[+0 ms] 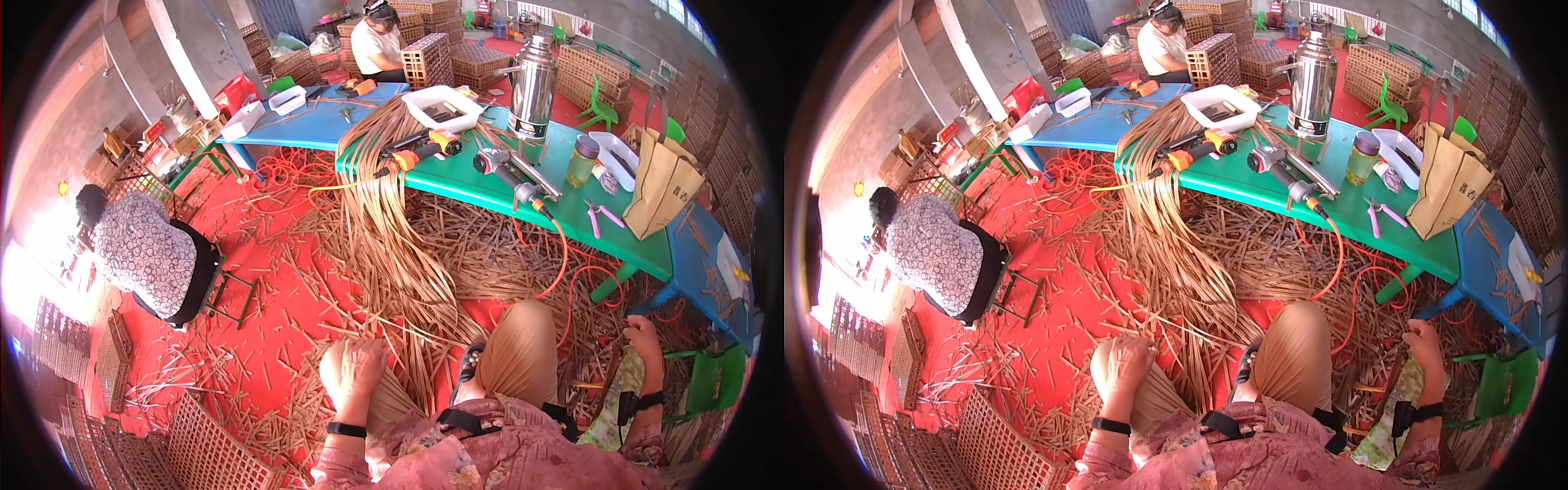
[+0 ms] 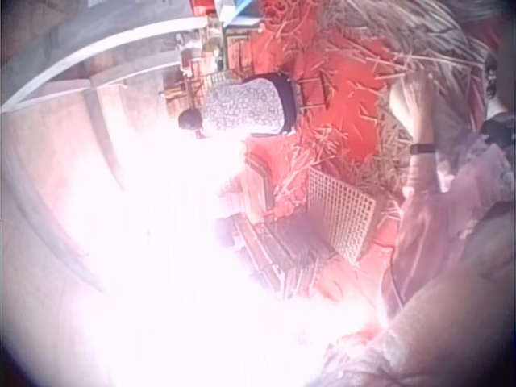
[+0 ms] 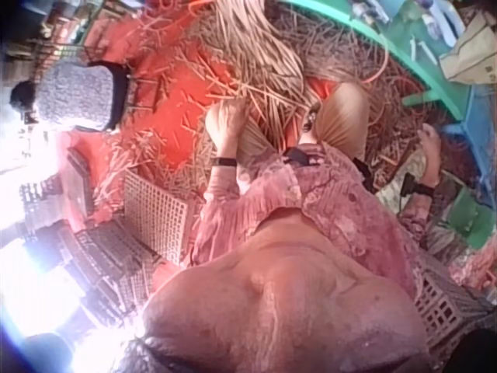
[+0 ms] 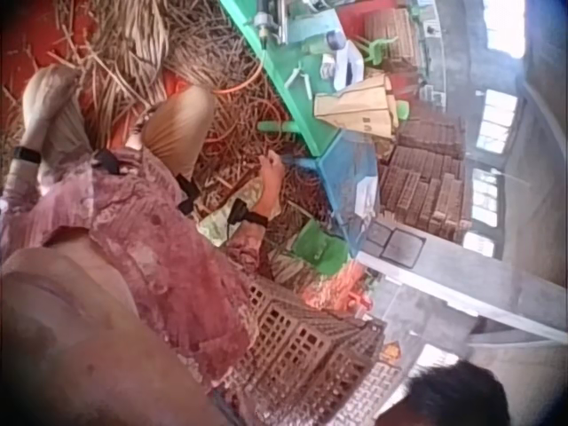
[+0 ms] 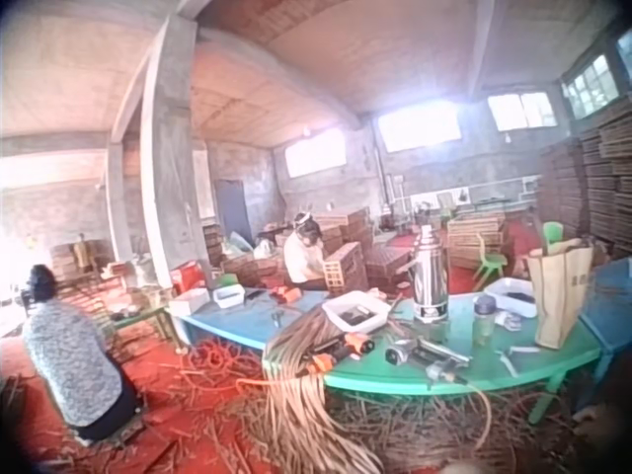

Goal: Picking up and stacking woven bamboo stools or furniture frames in a workshop.

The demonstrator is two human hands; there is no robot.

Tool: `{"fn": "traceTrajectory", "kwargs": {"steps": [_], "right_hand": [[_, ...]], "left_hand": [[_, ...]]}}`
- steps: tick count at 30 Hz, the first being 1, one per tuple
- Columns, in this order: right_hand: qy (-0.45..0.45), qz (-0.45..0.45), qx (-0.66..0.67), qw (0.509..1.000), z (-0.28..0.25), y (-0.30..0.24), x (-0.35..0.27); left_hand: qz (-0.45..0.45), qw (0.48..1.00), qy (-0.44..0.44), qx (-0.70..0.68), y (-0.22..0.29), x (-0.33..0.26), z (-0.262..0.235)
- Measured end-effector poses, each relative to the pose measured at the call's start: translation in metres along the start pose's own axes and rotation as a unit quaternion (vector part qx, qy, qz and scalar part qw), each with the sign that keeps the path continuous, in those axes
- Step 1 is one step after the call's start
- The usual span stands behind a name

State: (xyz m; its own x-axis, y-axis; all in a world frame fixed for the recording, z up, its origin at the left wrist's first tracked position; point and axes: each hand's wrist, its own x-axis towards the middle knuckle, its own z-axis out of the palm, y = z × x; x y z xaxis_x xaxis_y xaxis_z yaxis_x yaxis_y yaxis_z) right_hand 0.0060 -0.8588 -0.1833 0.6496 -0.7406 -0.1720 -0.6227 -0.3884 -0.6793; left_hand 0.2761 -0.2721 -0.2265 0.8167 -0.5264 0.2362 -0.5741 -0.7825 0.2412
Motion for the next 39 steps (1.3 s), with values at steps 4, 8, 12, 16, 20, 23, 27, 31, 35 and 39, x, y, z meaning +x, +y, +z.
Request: {"fn": "traceTrajectory", "kwargs": {"steps": [4,8,12,16,20,23,27,31,35,39], "right_hand": [[-0.004,-0.027,-0.019,0.999,-0.002,0.014,0.007],[-0.052,0.022,-0.041,0.998,-0.003,-0.014,-0.005],[-0.047,0.028,-0.039,0.998,-0.001,-0.023,-0.011],[-0.048,0.015,-0.046,0.998,0.000,-0.009,-0.005],[-0.062,0.026,-0.062,0.996,0.001,-0.018,-0.007],[-0.063,0.039,-0.071,0.995,0.002,-0.017,-0.006],[0.012,-0.039,-0.045,0.998,0.009,0.019,0.005],[0.009,-0.049,-0.042,0.998,0.011,0.008,0.001],[0.012,-0.058,-0.037,0.998,0.012,0.000,-0.001],[0.004,-0.053,-0.039,0.998,0.010,0.005,0.002]], "left_hand": [[0.000,1.000,0.008,-0.006,-0.002,-0.001,0.004],[-0.010,1.000,0.006,-0.010,-0.003,-0.002,0.007],[-0.011,1.000,0.015,-0.010,-0.006,-0.004,0.012],[-0.005,1.000,-0.008,0.002,-0.003,-0.001,0.007],[-0.001,1.000,-0.005,0.002,-0.003,-0.001,0.005],[-0.003,1.000,0.005,-0.005,-0.002,-0.001,0.005],[-0.003,1.000,0.004,-0.012,-0.006,-0.001,0.011],[-0.013,1.000,-0.010,-0.002,-0.005,-0.001,0.009],[-0.008,1.000,0.012,-0.011,-0.004,-0.001,0.009],[-0.009,1.000,0.001,0.002,-0.003,-0.001,0.007]]}}
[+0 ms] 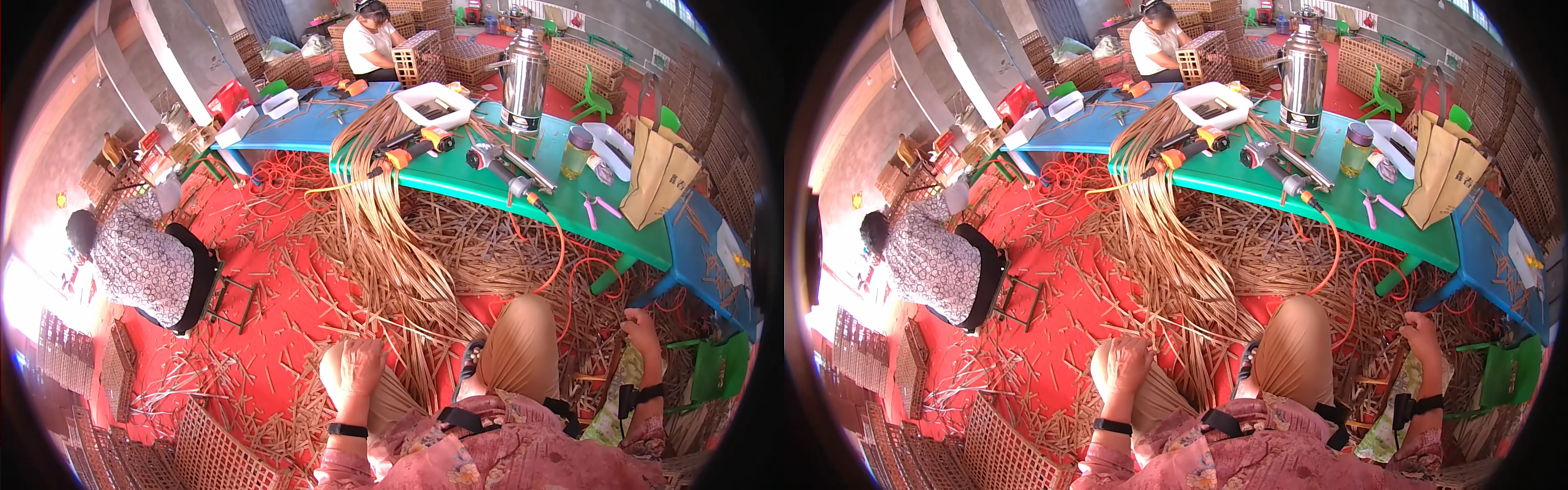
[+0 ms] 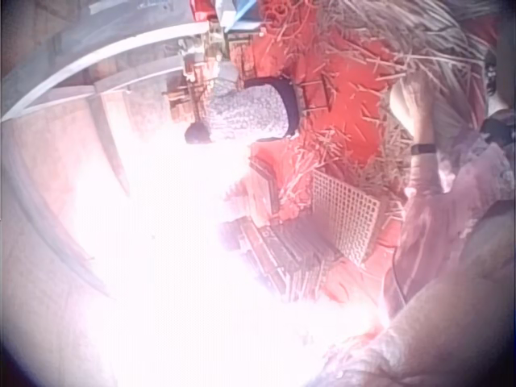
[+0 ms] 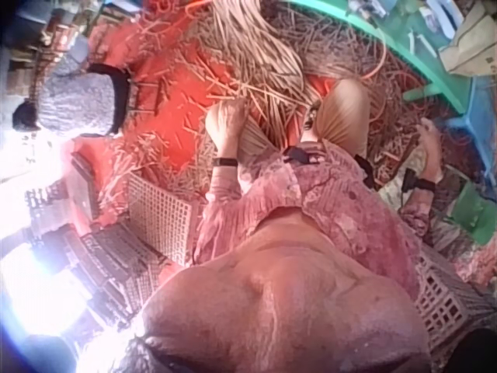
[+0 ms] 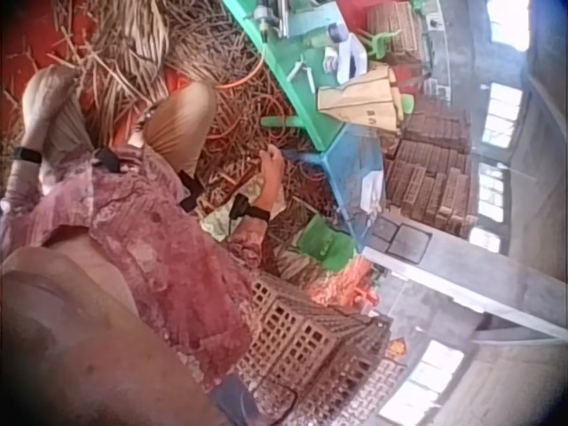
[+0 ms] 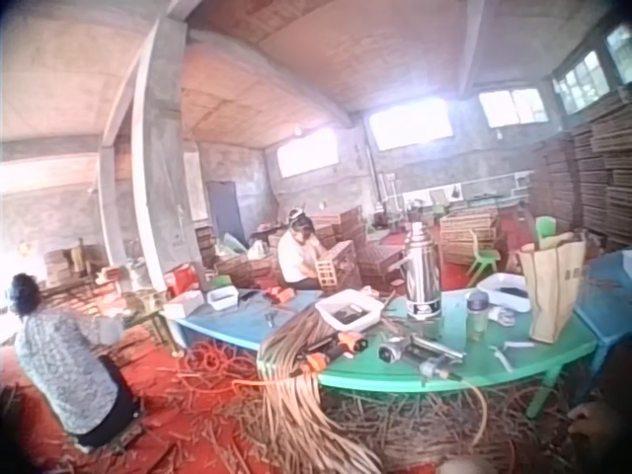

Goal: Picking up and stacking woven bamboo stools or furniture frames in a workshop.

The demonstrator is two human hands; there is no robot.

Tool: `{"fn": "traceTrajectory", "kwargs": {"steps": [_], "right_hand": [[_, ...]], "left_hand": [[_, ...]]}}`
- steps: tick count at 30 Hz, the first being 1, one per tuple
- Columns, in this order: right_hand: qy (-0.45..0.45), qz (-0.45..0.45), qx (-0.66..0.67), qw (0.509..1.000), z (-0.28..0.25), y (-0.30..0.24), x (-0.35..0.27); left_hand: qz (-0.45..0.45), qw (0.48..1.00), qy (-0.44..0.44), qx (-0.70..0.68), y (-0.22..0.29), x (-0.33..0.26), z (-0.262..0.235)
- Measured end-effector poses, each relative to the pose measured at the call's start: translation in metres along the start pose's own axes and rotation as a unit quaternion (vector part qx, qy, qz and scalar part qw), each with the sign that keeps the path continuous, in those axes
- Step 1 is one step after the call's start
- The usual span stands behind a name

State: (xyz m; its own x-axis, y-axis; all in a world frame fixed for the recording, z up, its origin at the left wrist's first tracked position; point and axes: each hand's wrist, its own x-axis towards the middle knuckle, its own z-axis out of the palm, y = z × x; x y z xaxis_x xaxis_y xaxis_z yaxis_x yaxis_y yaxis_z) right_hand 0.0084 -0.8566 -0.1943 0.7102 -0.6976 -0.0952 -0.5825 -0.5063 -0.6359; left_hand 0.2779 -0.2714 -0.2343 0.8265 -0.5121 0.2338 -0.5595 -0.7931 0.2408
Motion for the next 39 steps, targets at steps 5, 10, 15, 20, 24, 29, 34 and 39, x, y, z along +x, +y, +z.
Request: {"fn": "traceTrajectory", "kwargs": {"steps": [5,10,15,20,24,29,34,39], "right_hand": [[0.004,-0.007,0.004,1.000,0.002,-0.002,-0.001],[-0.012,-0.006,0.001,1.000,-0.001,0.004,0.000],[-0.001,0.008,0.004,1.000,0.000,0.008,-0.002],[-0.001,0.011,0.018,1.000,0.001,-0.002,-0.003],[0.005,-0.001,0.005,1.000,0.002,0.002,0.000],[-0.027,-0.009,0.012,1.000,-0.004,-0.004,0.004],[-0.010,0.030,0.009,0.999,0.003,-0.029,-0.007],[-0.051,-0.023,0.016,0.998,0.046,-0.055,-0.021]], "left_hand": [[-0.006,1.000,-0.004,-0.008,-0.002,-0.001,0.002],[-0.008,1.000,0.002,-0.011,0.000,-0.002,0.000],[-0.003,1.000,-0.018,-0.006,0.003,-0.002,-0.006],[0.001,1.000,-0.007,-0.005,0.001,-0.003,-0.004],[0.002,1.000,-0.002,-0.011,0.003,0.000,-0.007],[-0.022,1.000,-0.012,0.004,0.003,0.001,0.001],[-0.020,1.000,0.016,-0.011,-0.002,-0.002,0.008],[-0.013,1.000,-0.003,0.011,-0.008,-0.006,0.012]]}}
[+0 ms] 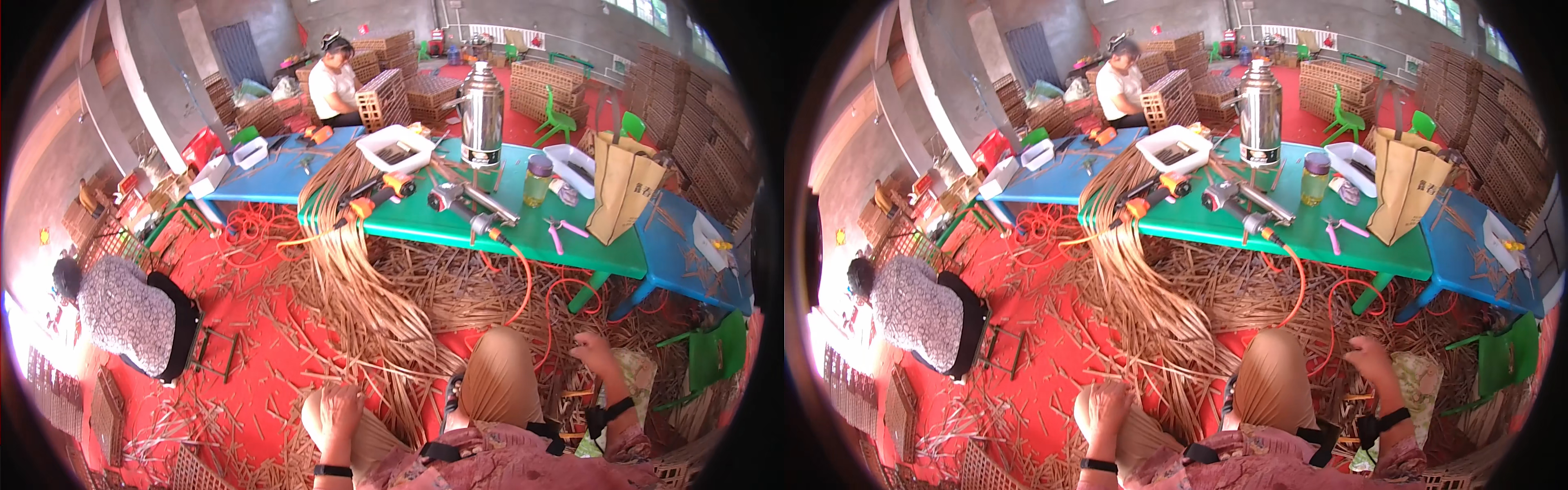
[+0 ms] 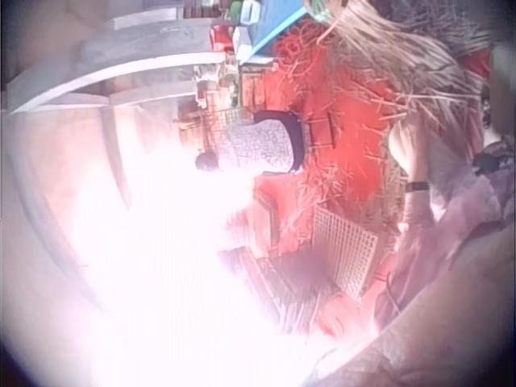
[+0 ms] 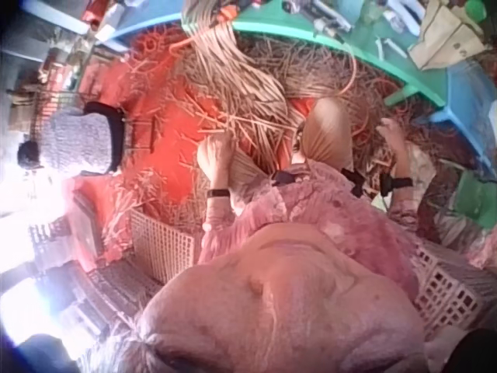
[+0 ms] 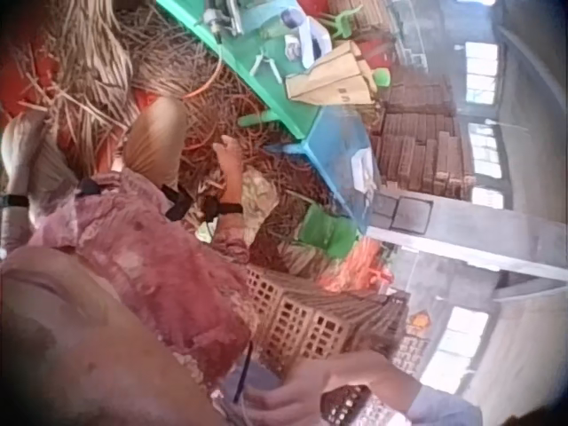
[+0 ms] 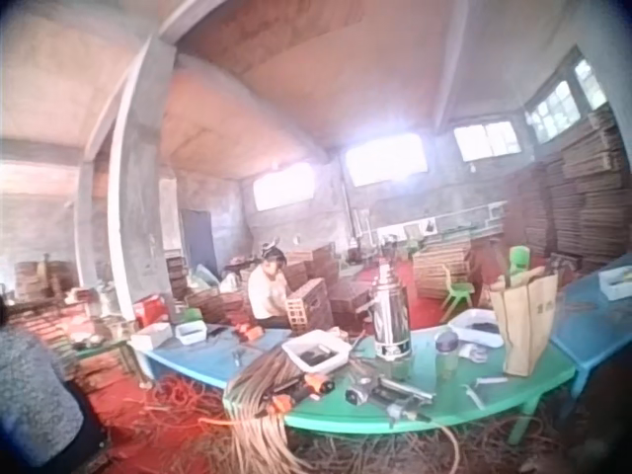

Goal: Picking up and stacking woven bamboo stools or furniture frames in a workshop.

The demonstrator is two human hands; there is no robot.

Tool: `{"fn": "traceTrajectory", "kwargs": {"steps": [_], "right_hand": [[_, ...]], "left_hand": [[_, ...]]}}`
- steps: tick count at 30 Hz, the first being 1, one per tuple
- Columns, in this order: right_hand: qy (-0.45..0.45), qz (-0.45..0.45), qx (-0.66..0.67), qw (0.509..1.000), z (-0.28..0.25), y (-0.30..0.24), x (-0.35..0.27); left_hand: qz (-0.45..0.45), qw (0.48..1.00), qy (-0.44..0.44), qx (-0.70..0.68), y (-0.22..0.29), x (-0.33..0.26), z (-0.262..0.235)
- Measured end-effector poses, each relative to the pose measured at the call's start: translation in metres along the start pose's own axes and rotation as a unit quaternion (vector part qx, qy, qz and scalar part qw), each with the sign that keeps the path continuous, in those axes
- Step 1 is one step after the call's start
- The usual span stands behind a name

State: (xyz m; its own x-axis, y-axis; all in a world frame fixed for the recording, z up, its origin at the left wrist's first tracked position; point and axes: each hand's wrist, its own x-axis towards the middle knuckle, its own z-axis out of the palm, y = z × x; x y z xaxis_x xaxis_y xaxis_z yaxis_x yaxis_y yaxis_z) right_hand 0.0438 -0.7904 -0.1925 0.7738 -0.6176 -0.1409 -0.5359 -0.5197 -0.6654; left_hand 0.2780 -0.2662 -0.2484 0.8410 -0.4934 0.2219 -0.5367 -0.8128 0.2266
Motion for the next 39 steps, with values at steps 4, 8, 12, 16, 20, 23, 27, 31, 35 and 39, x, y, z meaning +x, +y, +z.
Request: {"fn": "traceTrajectory", "kwargs": {"steps": [4,8,12,16,20,23,27,31,35,39], "right_hand": [[-0.104,-0.046,0.068,0.991,0.056,-0.042,-0.020],[-0.050,-0.151,-0.101,0.982,0.120,-0.034,-0.031],[-0.058,-0.146,-0.045,0.987,0.129,-0.033,-0.030],[-0.013,-0.123,-0.088,0.988,0.146,-0.041,-0.035],[0.046,-0.118,-0.135,0.983,0.159,-0.050,-0.040],[0.081,-0.143,-0.134,0.977,0.165,-0.050,-0.043],[0.083,-0.137,-0.125,0.979,0.167,-0.052,-0.044],[0.095,-0.150,-0.102,0.979,0.169,-0.048,-0.046],[0.103,-0.150,-0.099,0.978,0.169,-0.047,-0.046],[0.101,-0.152,-0.094,0.979,0.169,-0.047,-0.047]], "left_hand": [[-0.005,1.000,-0.025,0.002,0.007,0.000,-0.012],[-0.005,1.000,-0.016,0.002,0.014,0.007,-0.015],[-0.009,1.000,-0.017,-0.007,0.016,0.008,-0.019],[-0.007,1.000,0.005,0.001,0.015,0.006,-0.019],[-0.003,1.000,-0.006,0.002,0.013,0.005,-0.019],[-0.004,1.000,-0.006,-0.007,0.014,0.005,-0.021],[0.008,1.000,0.007,-0.002,0.014,0.003,-0.025],[-0.006,1.000,-0.005,-0.005,0.016,0.002,-0.025],[-0.010,1.000,0.001,-0.001,0.017,0.001,-0.027],[0.001,1.000,0.014,0.008,0.017,0.000,-0.029]]}}
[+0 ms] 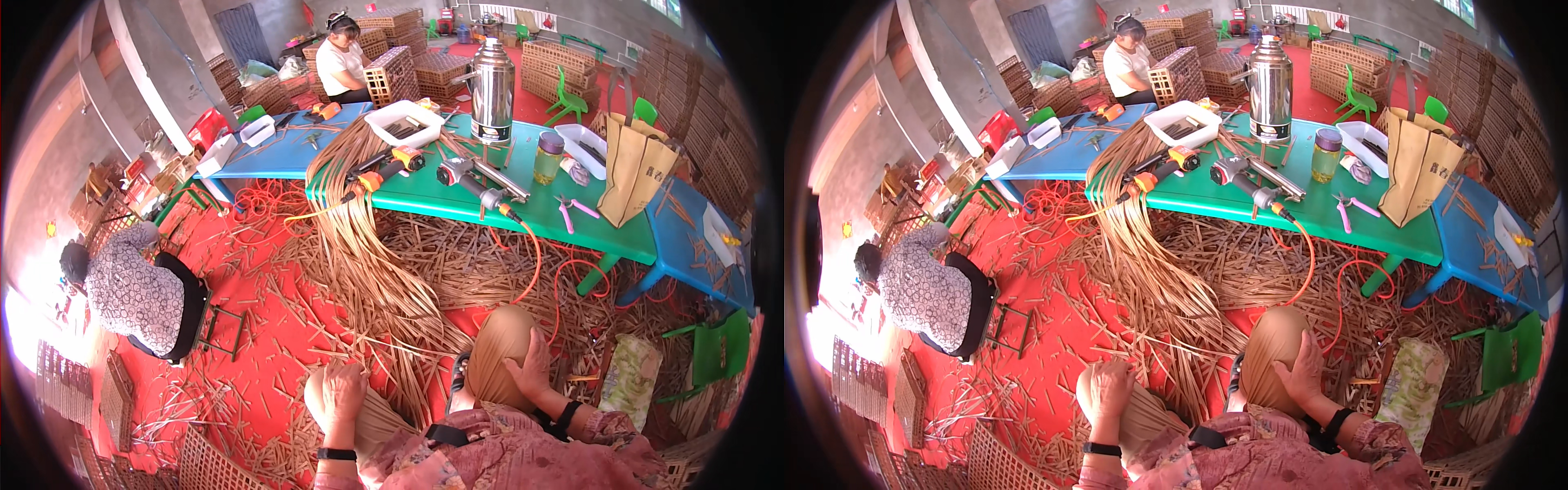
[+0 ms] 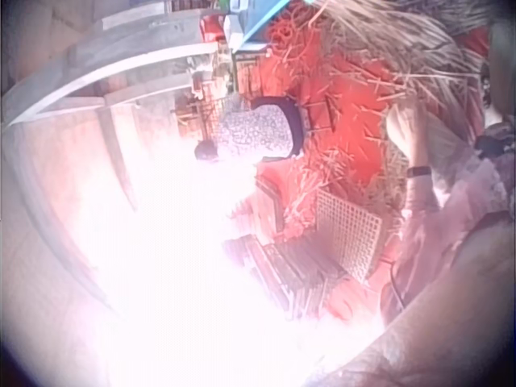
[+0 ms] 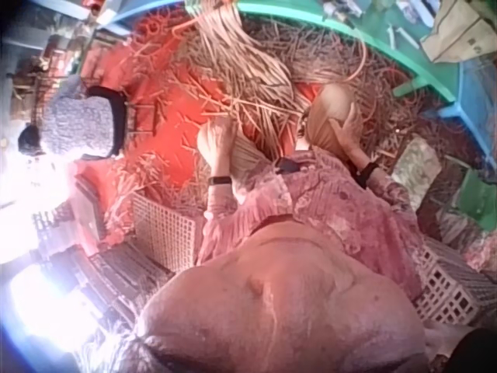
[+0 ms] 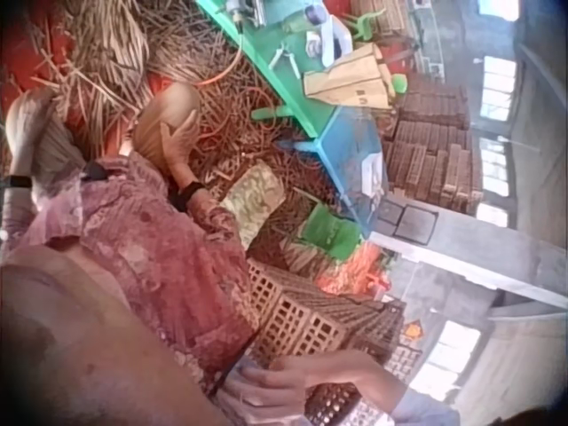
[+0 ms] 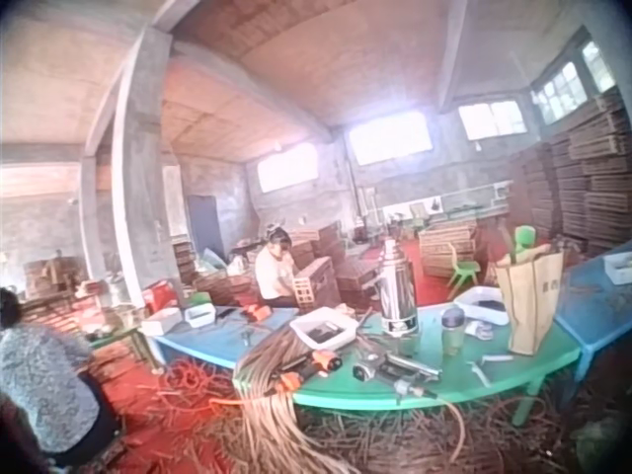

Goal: Picking up and stacking woven bamboo stools or furniture frames in a workshop.

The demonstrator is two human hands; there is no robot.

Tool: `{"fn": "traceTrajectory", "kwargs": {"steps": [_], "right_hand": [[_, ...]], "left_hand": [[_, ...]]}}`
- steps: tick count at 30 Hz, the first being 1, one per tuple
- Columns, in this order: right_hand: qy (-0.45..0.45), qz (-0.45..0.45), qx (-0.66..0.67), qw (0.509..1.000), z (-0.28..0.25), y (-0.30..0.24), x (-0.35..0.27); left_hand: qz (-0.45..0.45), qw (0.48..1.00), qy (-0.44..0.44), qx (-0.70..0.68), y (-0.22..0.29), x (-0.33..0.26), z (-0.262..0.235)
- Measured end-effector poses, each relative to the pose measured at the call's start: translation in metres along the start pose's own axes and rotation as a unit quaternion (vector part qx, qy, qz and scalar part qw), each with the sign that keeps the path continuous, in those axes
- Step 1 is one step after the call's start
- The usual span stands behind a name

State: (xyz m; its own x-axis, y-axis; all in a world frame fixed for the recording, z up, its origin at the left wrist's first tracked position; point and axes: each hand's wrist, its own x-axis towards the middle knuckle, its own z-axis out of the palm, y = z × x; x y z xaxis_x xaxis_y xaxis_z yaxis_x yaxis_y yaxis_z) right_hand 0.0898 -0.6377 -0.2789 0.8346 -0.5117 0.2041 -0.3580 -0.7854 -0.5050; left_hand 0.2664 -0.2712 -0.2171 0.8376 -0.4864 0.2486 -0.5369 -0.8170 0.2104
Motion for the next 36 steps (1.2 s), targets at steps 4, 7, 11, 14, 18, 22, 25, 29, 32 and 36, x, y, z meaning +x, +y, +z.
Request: {"fn": "traceTrajectory", "kwargs": {"steps": [4,7,11,14,18,22,25,29,32,36], "right_hand": [[0.004,-0.003,0.003,1.000,0.002,0.002,-0.001],[0.010,-0.010,0.007,1.000,0.001,0.002,-0.001],[0.013,-0.013,0.008,1.000,0.000,0.000,-0.001],[0.013,-0.015,0.008,1.000,0.000,0.001,-0.002],[0.013,-0.017,0.017,1.000,0.000,0.001,-0.001],[0.016,-0.007,0.007,1.000,0.000,0.002,-0.002],[0.012,-0.005,0.010,1.000,0.000,-0.001,-0.001],[0.011,-0.006,0.014,1.000,0.002,0.001,0.000],[0.010,0.001,0.002,1.000,0.001,0.002,-0.002],[0.011,-0.001,0.010,1.000,0.000,-0.002,0.002]], "left_hand": [[-0.005,1.000,0.002,-0.013,-0.004,-0.003,0.004],[-0.006,1.000,-0.016,-0.012,-0.002,-0.002,0.000],[-0.006,1.000,0.003,-0.004,0.002,-0.002,-0.005],[-0.006,1.000,0.002,-0.010,0.004,-0.001,-0.009],[-0.009,1.000,-0.012,-0.008,0.002,-0.003,-0.006],[-0.006,1.000,-0.019,-0.013,0.005,-0.001,-0.008],[-0.013,0.999,-0.028,-0.016,0.003,-0.002,-0.006],[-0.016,0.999,-0.031,0.002,0.006,-0.001,-0.009],[-0.011,0.999,-0.031,0.006,0.005,0.000,-0.009],[-0.010,1.000,-0.019,0.010,-0.001,-0.001,-0.001]]}}
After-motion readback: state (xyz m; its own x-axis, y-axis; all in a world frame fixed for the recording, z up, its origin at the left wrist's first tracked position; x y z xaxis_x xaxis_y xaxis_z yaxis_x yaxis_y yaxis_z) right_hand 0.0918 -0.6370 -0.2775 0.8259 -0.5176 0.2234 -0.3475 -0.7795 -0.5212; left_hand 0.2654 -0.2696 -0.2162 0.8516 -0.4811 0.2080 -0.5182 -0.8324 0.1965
